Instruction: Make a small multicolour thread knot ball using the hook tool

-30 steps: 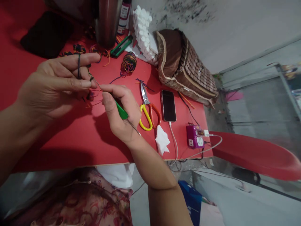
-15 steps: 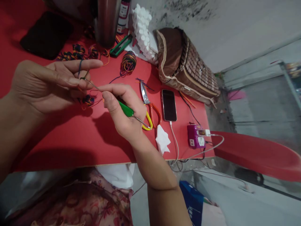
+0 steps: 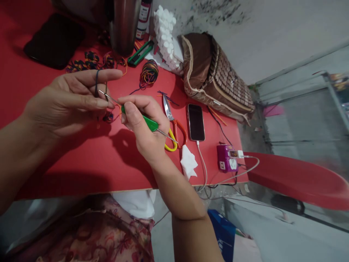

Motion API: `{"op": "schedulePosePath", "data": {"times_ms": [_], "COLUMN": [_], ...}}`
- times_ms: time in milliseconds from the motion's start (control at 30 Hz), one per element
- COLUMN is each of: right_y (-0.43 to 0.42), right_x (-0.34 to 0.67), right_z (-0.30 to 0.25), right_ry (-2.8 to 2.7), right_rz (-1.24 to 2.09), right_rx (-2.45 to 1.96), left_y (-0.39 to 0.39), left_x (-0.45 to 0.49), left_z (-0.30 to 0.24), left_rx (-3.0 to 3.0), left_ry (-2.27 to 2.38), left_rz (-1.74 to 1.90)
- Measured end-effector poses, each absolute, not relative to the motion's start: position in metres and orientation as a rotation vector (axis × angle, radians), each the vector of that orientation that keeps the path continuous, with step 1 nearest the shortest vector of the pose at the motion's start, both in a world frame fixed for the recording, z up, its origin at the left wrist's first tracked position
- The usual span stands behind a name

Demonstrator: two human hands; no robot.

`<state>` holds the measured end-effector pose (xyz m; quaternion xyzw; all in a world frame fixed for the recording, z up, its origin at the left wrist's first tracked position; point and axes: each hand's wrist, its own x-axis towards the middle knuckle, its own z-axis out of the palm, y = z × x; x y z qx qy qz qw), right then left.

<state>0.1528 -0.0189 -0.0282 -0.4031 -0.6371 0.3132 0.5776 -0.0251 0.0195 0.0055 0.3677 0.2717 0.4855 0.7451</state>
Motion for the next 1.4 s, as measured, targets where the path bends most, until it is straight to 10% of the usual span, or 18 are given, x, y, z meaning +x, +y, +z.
{"op": "schedulePosePath", "data": {"times_ms": [1400], "right_y": [-0.035], "right_x": [0.144], "right_z": [-0.021], "right_ry": [-1.605], "right_rz": [0.353], "right_rx": [-0.909], "left_y": [0.015], "left_x": [-0.028], "left_z": [0.005], "left_rx": [0.805], "left_ry": [0.6], "left_rz": [1.162]}}
